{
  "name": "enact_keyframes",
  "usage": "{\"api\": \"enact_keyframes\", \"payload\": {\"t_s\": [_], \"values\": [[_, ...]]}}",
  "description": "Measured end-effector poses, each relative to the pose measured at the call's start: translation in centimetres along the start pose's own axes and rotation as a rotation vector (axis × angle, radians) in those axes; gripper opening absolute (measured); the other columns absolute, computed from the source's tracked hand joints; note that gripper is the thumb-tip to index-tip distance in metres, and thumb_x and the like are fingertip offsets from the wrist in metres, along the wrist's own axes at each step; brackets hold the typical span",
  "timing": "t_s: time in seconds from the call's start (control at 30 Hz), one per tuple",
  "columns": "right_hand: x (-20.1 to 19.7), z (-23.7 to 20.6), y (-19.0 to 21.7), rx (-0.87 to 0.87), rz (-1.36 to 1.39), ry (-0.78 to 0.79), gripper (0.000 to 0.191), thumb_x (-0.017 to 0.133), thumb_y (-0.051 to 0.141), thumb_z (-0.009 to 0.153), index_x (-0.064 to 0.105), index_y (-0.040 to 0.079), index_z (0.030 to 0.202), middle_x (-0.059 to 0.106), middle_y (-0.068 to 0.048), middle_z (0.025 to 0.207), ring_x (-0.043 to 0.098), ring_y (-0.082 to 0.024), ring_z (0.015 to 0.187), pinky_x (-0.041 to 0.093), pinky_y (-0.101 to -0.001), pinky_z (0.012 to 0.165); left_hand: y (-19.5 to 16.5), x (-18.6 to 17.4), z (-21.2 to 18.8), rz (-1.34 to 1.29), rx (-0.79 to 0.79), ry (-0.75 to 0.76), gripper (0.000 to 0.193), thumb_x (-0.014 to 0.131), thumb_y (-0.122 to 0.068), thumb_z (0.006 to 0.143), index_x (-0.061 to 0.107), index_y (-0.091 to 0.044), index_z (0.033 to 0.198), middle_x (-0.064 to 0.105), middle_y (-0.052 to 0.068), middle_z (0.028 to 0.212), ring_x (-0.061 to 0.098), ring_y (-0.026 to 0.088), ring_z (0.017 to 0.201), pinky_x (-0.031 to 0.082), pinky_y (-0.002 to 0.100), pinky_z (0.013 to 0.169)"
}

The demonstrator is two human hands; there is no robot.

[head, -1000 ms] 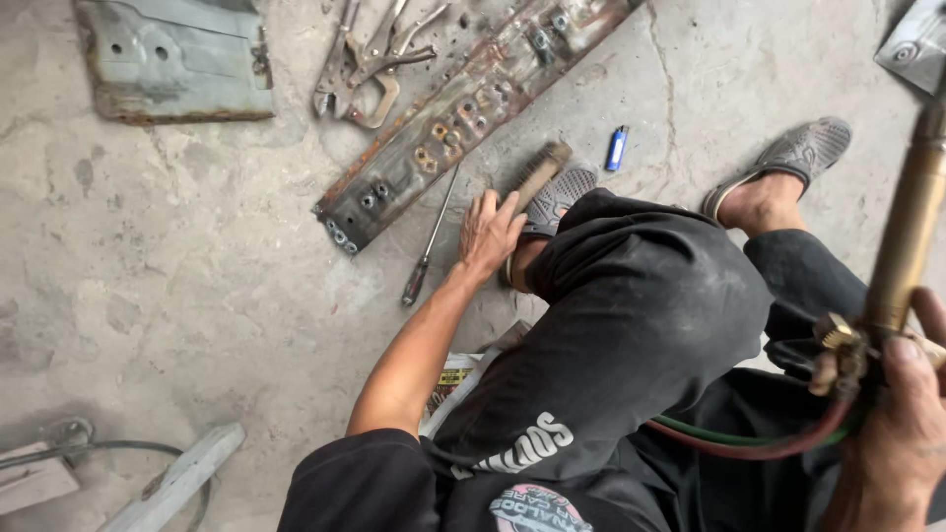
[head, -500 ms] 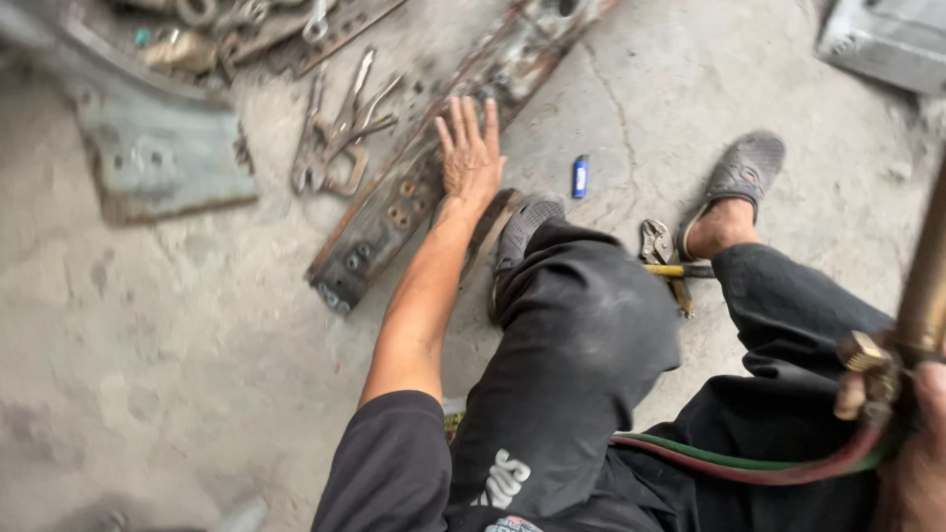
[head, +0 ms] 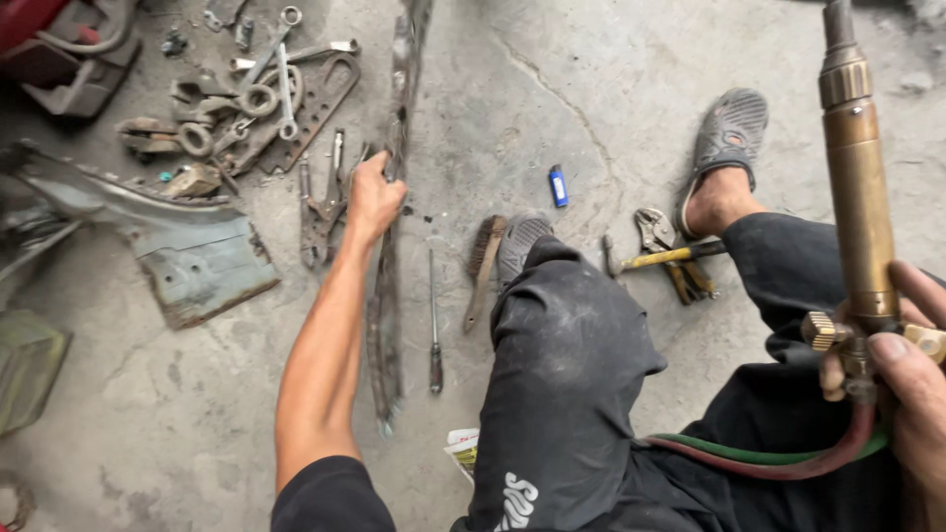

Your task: The person sits on the floor of a repair shop holding a rusty car frame rail and uses a gas torch to heat and burn residue from its surface. They scrape the heated areas with a flat metal bar and a wire brush, working along the rail section by section.

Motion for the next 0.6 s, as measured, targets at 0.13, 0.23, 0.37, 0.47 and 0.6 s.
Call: {"api": "enact_keyframes", "payload": {"t_s": [0.13, 0.23, 0.37, 0.47, 0.6], "values": [[-4.4, 1.1, -5.7, -0.021, 0.02, 0.044, 0.066, 0.051, 0.02, 0.116, 0.018, -0.008, 0.165, 0.059, -0.025, 0.104, 0.061, -0.023, 0.071, 0.055, -0.0319, 0.063, 3.7, -1.2, -4.4, -0.63, -0.254, 0.174, 0.021, 0.068, 0.005, 0.077, 0.069, 0.0, 0.098, 0.064, 0.001, 0.076, 0.059, 0.015, 0.062, 0.047, 0.033, 0.051], [-7.7, 1.6, -10.7, 0.086, 0.139, 0.182, 0.051, 0.046, 0.022, 0.117, 0.035, -0.023, 0.138, 0.055, -0.026, 0.089, 0.055, -0.024, 0.07, 0.052, -0.0304, 0.067, 5.7, 1.8, -7.0, -0.918, -0.414, 0.274, 0.026, 0.067, 0.005, 0.077, 0.067, -0.001, 0.102, 0.066, 0.001, 0.076, 0.059, 0.013, 0.058, 0.043, 0.031, 0.046], [-11.7, 1.3, -15.6, 0.221, 0.134, 0.208, 0.055, 0.045, 0.026, 0.115, 0.044, -0.029, 0.125, 0.055, -0.027, 0.085, 0.056, -0.025, 0.069, 0.052, -0.0318, 0.066, 8.2, 4.4, -8.3, -1.061, -0.431, 0.194, 0.034, 0.067, 0.007, 0.077, 0.067, -0.001, 0.11, 0.068, 0.003, 0.084, 0.06, 0.012, 0.065, 0.046, 0.028, 0.055], [-13.0, 0.6, -17.6, 0.236, 0.138, 0.115, 0.055, 0.045, 0.025, 0.115, 0.044, -0.028, 0.126, 0.055, -0.027, 0.085, 0.056, -0.025, 0.069, 0.052, -0.0319, 0.066, 10.1, 5.6, -8.6, -1.147, -0.465, 0.035, 0.041, 0.07, 0.001, 0.077, 0.065, -0.006, 0.117, 0.076, 0.004, 0.09, 0.068, 0.011, 0.073, 0.054, 0.026, 0.065], [-13.0, 0.1, -18.8, 0.262, 0.155, 0.066, 0.054, 0.046, 0.025, 0.115, 0.044, -0.027, 0.127, 0.056, -0.027, 0.086, 0.057, -0.025, 0.069, 0.052, -0.0319, 0.066, 12.1, 6.1, -8.8, -0.885, -0.549, -0.331, 0.025, 0.076, -0.019, 0.09, 0.073, 0.002, 0.103, 0.074, 0.009, 0.089, 0.064, 0.016, 0.077, 0.052, 0.034, 0.07]]}}
Point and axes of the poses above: each hand's wrist, its own z-axis towards the middle knuckle, its own x-axis out of the palm, y = z × x, the point moved 7 cm from there along z, towards the middle knuckle
